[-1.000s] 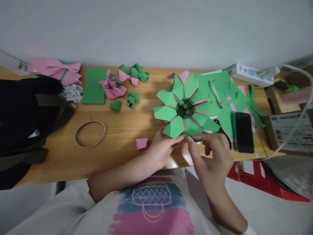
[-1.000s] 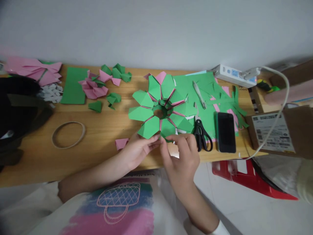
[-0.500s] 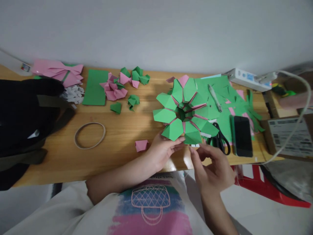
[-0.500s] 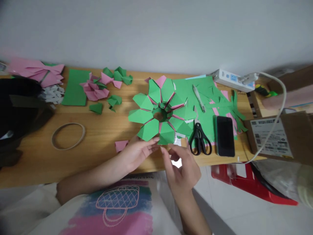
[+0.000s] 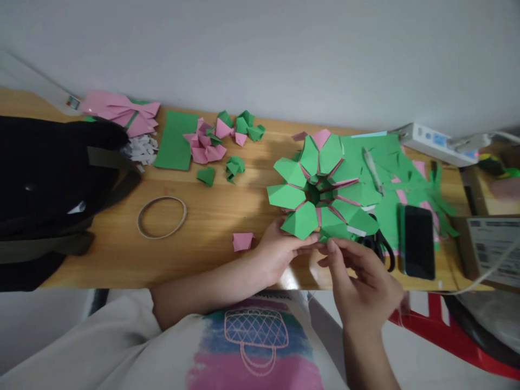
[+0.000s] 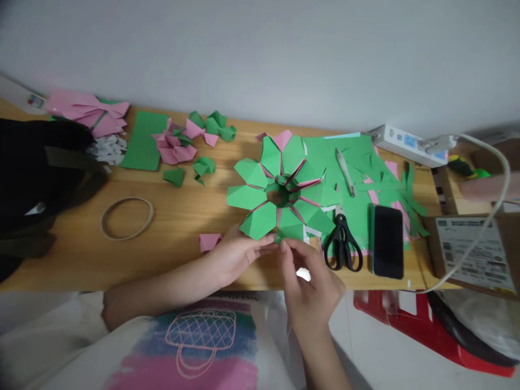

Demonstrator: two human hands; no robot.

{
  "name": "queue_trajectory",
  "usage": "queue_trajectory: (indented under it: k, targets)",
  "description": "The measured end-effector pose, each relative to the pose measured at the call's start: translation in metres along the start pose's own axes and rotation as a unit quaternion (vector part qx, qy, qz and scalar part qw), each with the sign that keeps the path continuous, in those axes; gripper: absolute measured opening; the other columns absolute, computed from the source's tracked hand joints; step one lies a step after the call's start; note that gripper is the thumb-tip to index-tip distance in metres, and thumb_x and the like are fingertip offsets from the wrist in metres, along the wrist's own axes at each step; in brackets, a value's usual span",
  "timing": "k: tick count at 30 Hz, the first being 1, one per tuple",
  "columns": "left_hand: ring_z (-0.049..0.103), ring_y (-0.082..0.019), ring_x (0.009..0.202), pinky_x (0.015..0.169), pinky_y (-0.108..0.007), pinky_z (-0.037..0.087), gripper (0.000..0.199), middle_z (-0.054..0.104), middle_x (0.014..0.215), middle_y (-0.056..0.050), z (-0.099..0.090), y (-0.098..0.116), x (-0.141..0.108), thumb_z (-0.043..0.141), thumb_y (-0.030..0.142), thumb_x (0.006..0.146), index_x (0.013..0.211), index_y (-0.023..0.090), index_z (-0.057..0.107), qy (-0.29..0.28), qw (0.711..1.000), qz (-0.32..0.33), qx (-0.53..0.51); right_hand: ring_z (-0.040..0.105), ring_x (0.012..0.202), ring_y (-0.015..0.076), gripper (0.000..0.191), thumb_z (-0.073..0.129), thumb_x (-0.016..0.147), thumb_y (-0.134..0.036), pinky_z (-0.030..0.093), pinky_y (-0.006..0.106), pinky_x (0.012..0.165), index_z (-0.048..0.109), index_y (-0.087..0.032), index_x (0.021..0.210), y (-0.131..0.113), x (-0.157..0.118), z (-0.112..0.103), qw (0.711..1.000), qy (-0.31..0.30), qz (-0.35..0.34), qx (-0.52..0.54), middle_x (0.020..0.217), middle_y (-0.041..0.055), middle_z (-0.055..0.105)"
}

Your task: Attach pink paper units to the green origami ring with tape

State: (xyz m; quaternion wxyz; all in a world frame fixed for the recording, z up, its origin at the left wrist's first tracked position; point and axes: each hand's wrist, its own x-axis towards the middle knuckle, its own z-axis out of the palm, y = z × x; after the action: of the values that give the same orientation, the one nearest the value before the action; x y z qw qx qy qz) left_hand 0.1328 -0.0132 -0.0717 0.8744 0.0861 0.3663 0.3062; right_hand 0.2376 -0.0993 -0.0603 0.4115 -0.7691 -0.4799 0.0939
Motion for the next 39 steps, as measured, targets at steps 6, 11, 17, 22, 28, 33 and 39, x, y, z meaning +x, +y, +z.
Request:
queue_trajectory:
  k: [6,11,17,22,28,33,39]
  targets:
    - [0.059,-0.014,0.072,0.075,-0.032,0.048,0.038,0.065,0.075,0.0,0.007,0.005,0.0,0.088,0.014,0.047,0.075,0.016,0.063,-0.006,1.0,0.001,0.018,0.063,0.053,0.0118,0.008,0.073,0.079,-0.024,0.05,0.024,0.051,0.073,-0.019,0.086,-0.009,-0.001,0.007,0.998,0.048,0.033,0.007,0.068,-0.0005,0.071]
    - [0.06,-0.014,0.073,0.073,-0.03,0.048,0.04,0.066,0.076,0.0,0.006,0.005,0.0,0.089,0.013,0.046,0.076,0.017,0.062,-0.004,1.0,0.008,0.005,0.063,0.052,0.0113,0.007,0.072,0.079,-0.023,0.051,0.024,0.05,0.072,-0.018,0.084,-0.012,0.002,0.008,0.997,0.053,0.044,0.028,0.068,-0.0007,0.071]
    - [0.062,-0.016,0.078,0.076,-0.032,0.05,0.039,0.068,0.083,-0.001,0.005,0.005,-0.001,0.086,0.009,0.05,0.082,0.017,0.065,-0.004,1.0,-0.003,0.007,0.063,0.048,0.0119,0.036,0.075,0.075,-0.023,0.05,0.024,0.048,0.064,-0.021,0.109,-0.014,0.007,0.007,0.995,0.046,0.067,0.05,0.062,-0.0056,0.066]
    - [0.063,-0.015,0.08,0.079,-0.031,0.05,0.037,0.068,0.083,-0.001,0.005,0.006,-0.003,0.078,0.005,0.059,0.092,0.018,0.067,-0.021,1.0,-0.011,0.003,0.061,0.047,0.0128,0.048,0.074,0.074,-0.02,0.048,0.024,0.046,0.057,-0.022,0.119,-0.016,0.009,0.009,0.985,0.042,0.102,0.131,0.056,-0.0067,0.064]
    - [0.063,-0.016,0.082,0.085,-0.032,0.046,0.04,0.069,0.082,0.001,0.003,0.005,-0.004,0.08,0.008,0.056,0.093,0.019,0.068,-0.012,0.999,0.019,0.044,0.06,0.045,0.0127,0.047,0.075,0.073,-0.019,0.049,0.025,0.045,0.057,-0.022,0.117,-0.018,0.007,0.013,0.982,0.059,0.111,0.143,0.055,-0.0071,0.064]
    - [0.063,-0.021,0.094,0.092,-0.036,0.044,0.039,0.071,0.087,-0.003,0.001,0.004,-0.002,0.082,0.013,0.057,0.093,0.019,0.07,0.003,0.996,0.022,0.085,0.059,0.044,0.0116,0.049,0.076,0.072,-0.019,0.047,0.023,0.044,0.056,-0.024,0.116,-0.018,0.006,0.015,0.981,0.069,0.109,0.148,0.058,-0.0081,0.062]
    - [0.064,-0.023,0.097,0.092,-0.036,0.046,0.044,0.072,0.101,-0.007,0.002,0.004,0.0,0.082,0.013,0.056,0.099,0.018,0.07,-0.033,0.998,-0.013,0.047,0.06,0.047,0.0107,0.051,0.076,0.074,-0.018,0.05,0.022,0.048,0.053,-0.025,0.119,-0.017,0.005,0.016,0.961,0.067,0.129,0.234,0.064,-0.007,0.065]
